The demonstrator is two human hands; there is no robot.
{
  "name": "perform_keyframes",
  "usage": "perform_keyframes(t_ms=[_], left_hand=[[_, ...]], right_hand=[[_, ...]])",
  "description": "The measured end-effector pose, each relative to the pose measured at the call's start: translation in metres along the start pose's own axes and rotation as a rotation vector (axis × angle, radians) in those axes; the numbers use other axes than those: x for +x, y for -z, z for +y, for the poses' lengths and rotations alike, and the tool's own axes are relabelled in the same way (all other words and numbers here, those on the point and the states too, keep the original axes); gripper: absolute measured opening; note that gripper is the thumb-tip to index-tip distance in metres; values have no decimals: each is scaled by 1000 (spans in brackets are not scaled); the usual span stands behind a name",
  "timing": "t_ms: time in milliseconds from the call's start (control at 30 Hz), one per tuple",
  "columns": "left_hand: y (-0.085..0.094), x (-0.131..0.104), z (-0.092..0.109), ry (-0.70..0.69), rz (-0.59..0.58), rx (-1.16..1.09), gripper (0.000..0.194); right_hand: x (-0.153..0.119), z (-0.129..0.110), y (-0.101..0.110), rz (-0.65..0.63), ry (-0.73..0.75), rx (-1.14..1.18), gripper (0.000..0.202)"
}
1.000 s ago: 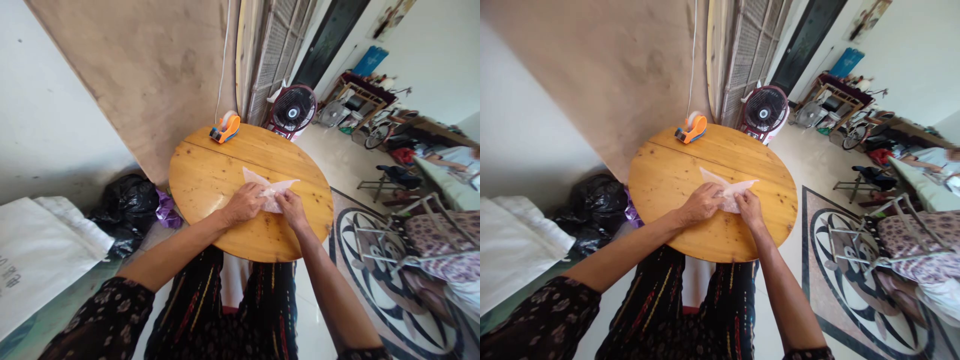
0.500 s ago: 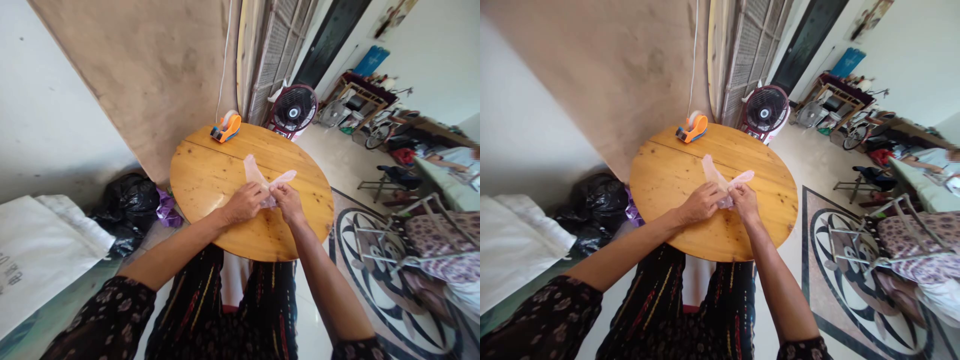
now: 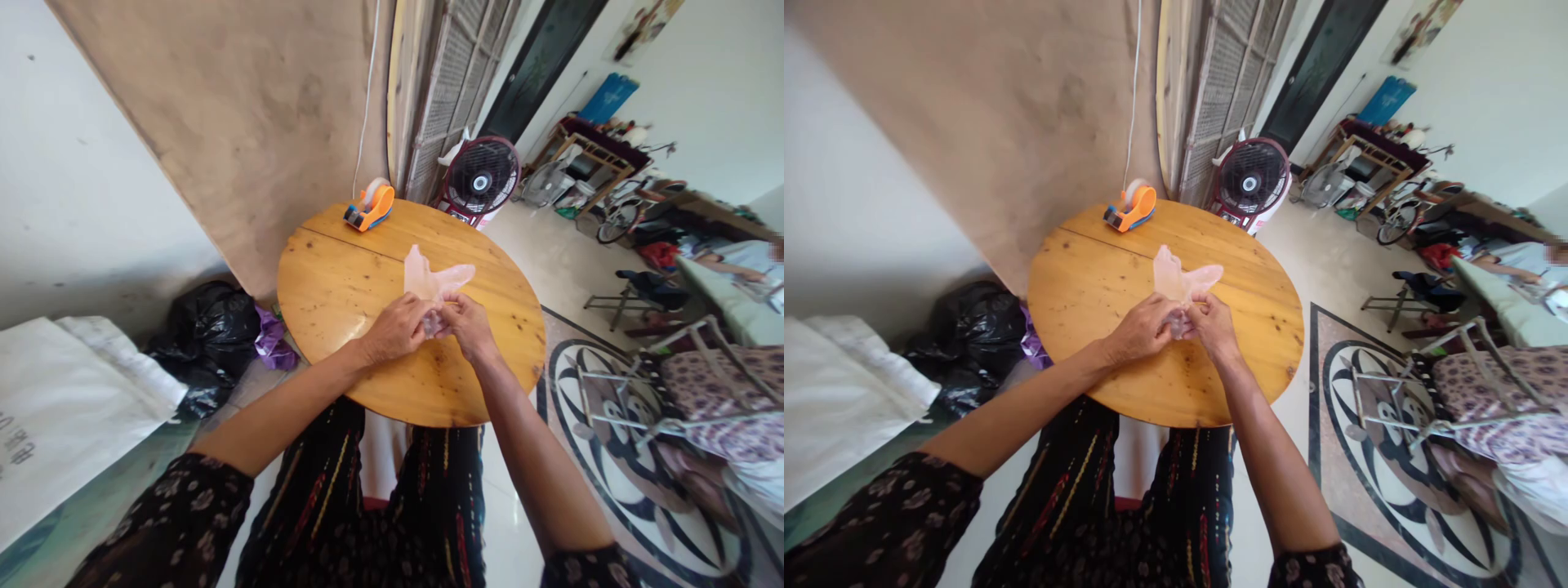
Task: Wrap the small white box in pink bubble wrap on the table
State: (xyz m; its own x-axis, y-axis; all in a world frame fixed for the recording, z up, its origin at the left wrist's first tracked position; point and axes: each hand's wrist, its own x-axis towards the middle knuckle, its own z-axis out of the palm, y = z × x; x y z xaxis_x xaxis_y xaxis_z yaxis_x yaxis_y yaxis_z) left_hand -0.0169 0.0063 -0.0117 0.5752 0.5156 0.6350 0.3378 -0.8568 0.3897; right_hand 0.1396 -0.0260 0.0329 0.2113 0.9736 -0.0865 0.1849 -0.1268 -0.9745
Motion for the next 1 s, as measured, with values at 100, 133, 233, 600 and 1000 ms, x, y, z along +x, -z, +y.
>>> perform_keyframes(t_ms=[100,133,233,600,1000], left_hand=[[1,0,0,2,-9,-31,38],[1,0,0,2,-8,-42,38],[1,0,1,-4,-3,-52,36],[-2,-1,-2,-57,83,-78,26],[3,-1,3,-10,138,-81,7]], right_hand=[[-1,0,-1,-10,2,-4,33],[-2,-1,-1,-22,1,-12,33],[-5,-4,1,-51,-11,-17,38],[-7,-4,9,-124,6,48,45],[-1,-4,22,-194,136,32,32]])
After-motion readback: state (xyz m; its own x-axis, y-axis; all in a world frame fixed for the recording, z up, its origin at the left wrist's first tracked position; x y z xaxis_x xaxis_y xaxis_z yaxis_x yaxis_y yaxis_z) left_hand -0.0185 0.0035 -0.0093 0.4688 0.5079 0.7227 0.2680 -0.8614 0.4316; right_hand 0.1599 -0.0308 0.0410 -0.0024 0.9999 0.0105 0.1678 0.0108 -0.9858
